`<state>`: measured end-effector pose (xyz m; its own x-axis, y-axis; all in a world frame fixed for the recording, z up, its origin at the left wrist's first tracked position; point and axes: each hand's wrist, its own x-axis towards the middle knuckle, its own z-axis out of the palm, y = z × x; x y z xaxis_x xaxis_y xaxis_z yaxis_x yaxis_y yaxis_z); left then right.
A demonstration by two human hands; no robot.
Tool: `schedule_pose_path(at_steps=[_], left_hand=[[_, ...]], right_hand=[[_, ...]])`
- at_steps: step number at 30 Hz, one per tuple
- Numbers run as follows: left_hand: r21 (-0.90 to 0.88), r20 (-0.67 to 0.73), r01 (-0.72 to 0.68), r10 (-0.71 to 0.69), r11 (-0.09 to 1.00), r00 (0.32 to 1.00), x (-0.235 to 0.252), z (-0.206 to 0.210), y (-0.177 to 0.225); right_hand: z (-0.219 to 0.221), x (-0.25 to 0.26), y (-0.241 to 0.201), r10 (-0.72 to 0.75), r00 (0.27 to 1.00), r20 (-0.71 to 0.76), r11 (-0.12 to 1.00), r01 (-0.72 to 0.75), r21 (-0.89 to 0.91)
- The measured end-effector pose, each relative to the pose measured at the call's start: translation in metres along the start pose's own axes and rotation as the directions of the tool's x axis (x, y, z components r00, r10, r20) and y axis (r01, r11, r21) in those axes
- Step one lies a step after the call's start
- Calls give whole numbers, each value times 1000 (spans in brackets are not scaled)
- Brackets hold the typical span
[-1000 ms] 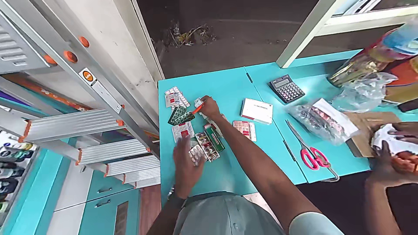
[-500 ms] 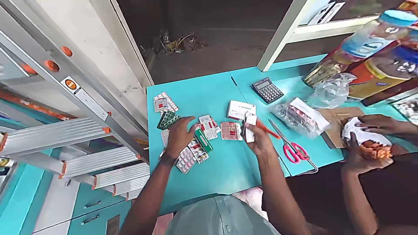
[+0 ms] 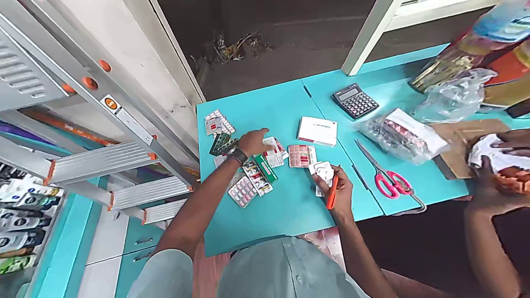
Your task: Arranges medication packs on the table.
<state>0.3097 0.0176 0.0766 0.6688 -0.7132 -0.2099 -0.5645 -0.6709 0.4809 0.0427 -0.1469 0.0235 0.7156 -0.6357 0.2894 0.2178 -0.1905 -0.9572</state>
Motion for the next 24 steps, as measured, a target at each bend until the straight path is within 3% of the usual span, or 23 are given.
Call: schedule_pose_path(at_steps=[2,6,8,11,13,15,18,20,22,24], left_hand=[[78,-51,52,-48,996,998,-3,15,15],[-30,-116,53,-56,998,992,-9,10,29],[-167,-170,-30,1,986,986,-9,0,42],[-375,-199,-178,109,910,974,-16,-8,69],[-454,-221,-301,221,839,950,-23,-5,96],[-470,-365,-501,357,727,860,-29,3,116],[-239,-643,-820,548,520,535,-39,11,125],[-108,-687,-889,614,444,390,-44,18,120],[-127,-693,-903,614,410,377,-46,29,115],[-228,-693,-881,567,414,446,-45,35,114]], right_hand=[[0,0,1,6,1000,16,1000,-6,1],[-5,0,7,25,999,44,1000,-25,9],[-13,5,4,51,998,36,997,-52,48],[-14,17,-17,89,996,33,947,-95,306],[-15,33,-33,-41,998,37,947,27,320],[-20,52,-45,-230,970,79,958,212,192],[-30,67,-52,-437,893,112,896,443,-35],[-37,68,-56,-532,825,189,811,561,-166],[-40,68,-59,-569,757,323,704,651,-284],[-37,72,-61,-584,699,411,615,712,-337]])
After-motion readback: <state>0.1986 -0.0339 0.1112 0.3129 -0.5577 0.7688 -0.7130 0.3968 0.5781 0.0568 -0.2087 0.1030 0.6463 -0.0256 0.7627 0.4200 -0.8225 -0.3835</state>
